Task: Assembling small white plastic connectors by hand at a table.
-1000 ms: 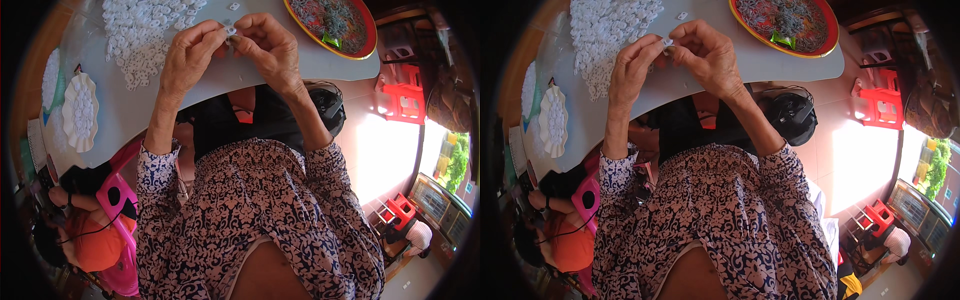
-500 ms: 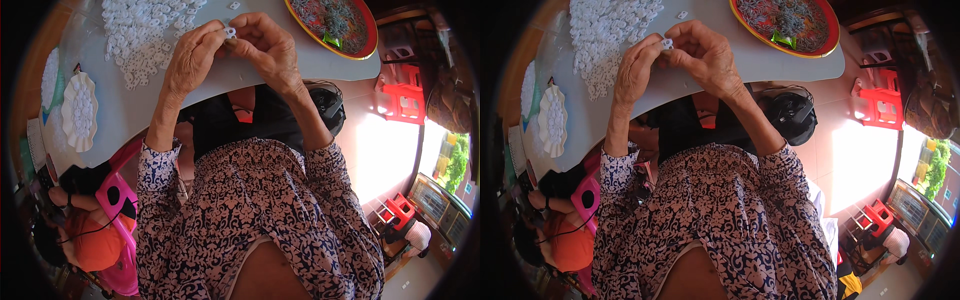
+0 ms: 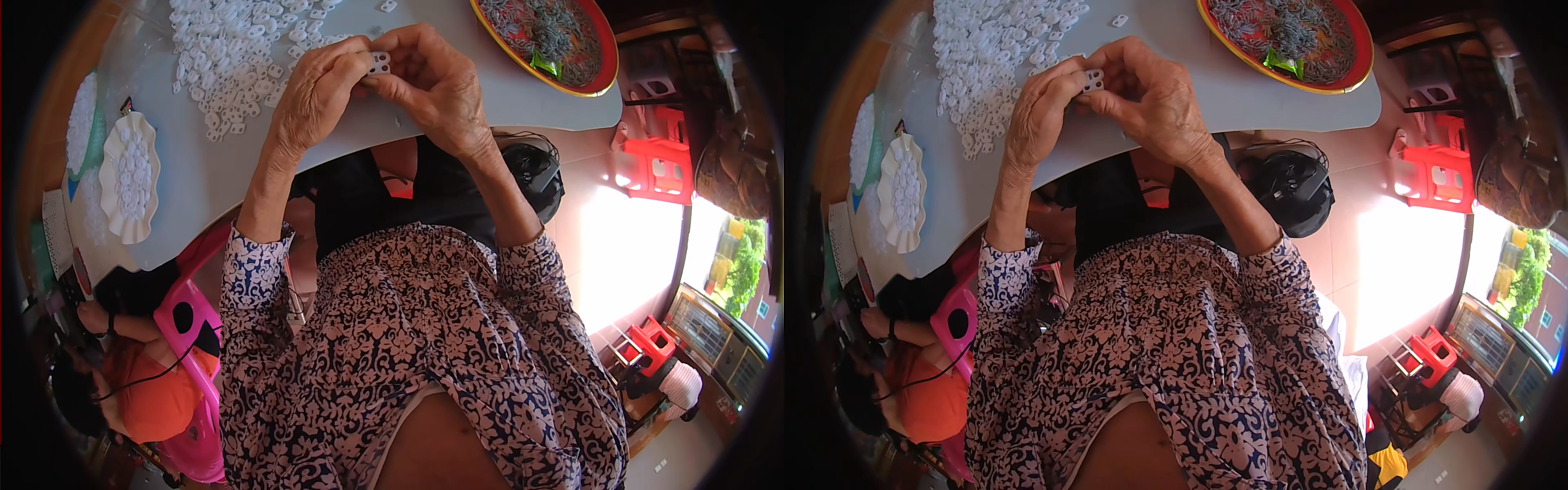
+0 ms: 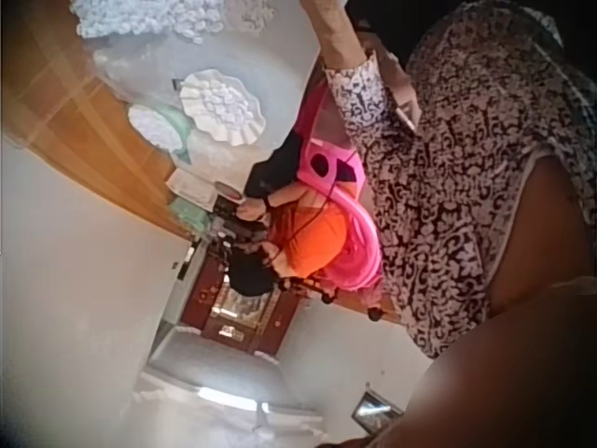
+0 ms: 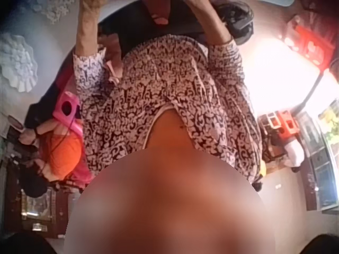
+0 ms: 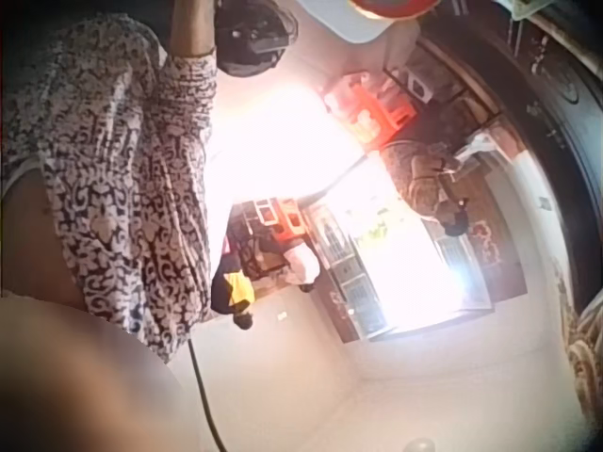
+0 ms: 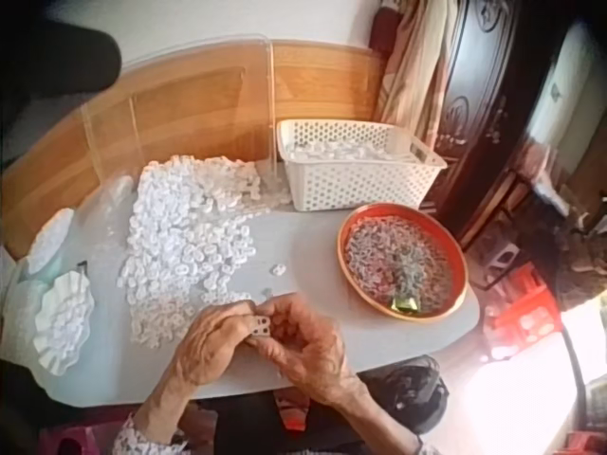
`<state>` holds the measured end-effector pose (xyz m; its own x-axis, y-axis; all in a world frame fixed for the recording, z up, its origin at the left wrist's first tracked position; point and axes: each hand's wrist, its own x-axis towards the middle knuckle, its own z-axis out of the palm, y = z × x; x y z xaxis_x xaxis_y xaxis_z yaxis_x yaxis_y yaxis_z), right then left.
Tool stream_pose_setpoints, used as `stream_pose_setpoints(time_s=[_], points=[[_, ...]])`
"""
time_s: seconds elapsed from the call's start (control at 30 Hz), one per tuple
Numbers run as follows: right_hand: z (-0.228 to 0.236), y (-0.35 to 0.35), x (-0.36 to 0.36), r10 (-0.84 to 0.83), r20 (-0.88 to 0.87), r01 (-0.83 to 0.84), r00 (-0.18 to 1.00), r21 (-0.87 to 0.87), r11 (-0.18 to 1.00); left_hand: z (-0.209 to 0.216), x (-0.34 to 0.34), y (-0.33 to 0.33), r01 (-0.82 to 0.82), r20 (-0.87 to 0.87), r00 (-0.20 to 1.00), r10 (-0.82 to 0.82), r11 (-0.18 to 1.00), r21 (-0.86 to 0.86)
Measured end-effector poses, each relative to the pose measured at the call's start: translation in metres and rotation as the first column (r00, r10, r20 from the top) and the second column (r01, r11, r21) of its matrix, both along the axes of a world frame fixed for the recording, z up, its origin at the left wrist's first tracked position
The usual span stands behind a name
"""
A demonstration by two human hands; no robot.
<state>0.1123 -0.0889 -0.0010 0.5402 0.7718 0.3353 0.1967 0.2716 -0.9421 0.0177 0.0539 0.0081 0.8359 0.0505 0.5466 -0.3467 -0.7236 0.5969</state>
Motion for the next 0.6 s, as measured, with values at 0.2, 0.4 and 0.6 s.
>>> stream_pose_setpoints(time_s=[0.2, 0.4, 0.6], points=[[0.0, 0.0, -0.002, -0.033, 0.041, 0.033, 0.999, 0.01, 0.999, 0.011, 0.0, -0.007, -0.084, -0.225, 0.974, 0.012, 0.947, -0.311], [0.002, -0.001, -0.002, -0.072, 0.139, 0.075, 0.988, -0.017, 0.997, 0.011, 0.0, -0.006, -0.038, -0.237, 0.971, -0.023, 0.968, -0.249], [0.006, -0.003, -0.002, -0.071, 0.154, 0.078, 0.986, -0.042, 0.996, 0.011, 0.001, -0.006, -0.045, -0.247, 0.969, -0.003, 0.981, -0.187]])
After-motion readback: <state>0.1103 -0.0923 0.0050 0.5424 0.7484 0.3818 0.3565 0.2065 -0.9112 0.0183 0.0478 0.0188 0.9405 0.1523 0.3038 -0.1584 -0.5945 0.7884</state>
